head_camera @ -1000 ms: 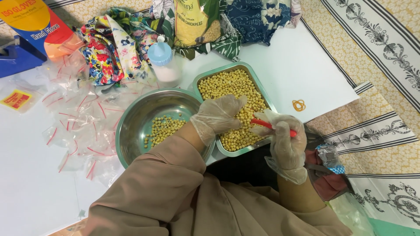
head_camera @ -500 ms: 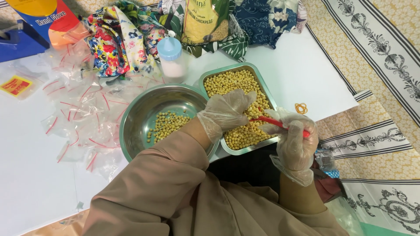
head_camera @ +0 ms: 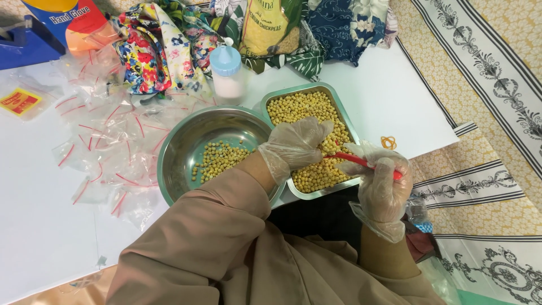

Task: The person scoops chickpeas from a rectangular tray into a metal bowl using a red plastic spoon. They then add a white powder from a small bottle and mix the contents by hand while wearing disposable gloves.

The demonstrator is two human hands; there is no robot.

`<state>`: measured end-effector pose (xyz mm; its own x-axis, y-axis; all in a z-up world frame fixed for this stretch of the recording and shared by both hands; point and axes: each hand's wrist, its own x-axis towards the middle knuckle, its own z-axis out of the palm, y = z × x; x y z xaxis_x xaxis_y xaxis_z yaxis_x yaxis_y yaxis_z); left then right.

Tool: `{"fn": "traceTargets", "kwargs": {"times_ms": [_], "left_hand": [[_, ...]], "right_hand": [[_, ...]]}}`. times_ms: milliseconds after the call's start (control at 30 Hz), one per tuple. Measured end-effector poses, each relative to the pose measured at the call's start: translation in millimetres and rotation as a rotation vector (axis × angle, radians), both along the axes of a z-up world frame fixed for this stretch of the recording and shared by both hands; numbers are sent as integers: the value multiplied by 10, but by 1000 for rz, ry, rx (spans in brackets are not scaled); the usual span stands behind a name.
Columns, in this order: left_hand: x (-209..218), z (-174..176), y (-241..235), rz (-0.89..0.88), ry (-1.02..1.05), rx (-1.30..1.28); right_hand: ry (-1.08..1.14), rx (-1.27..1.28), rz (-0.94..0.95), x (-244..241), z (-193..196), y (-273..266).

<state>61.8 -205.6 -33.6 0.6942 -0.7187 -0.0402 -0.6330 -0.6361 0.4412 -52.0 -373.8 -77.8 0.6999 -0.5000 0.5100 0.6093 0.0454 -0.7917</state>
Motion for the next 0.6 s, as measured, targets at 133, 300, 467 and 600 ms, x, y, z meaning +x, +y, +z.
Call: {"fn": "traceTargets", "kwargs": {"times_ms": [133,300,467,600], "left_hand": [[42,-17,48,-6,8,-50],[-43,136,193,43,-53,-51],[-58,-38,543,201,59,-141],[-243,238,1001,200,-100,-68]], "right_hand": [[15,-2,17,0,95,33],[16,-55,55,20,297,163],[-8,-164,145,76,359,330],[-51,-189,212,46,420,721]]}}
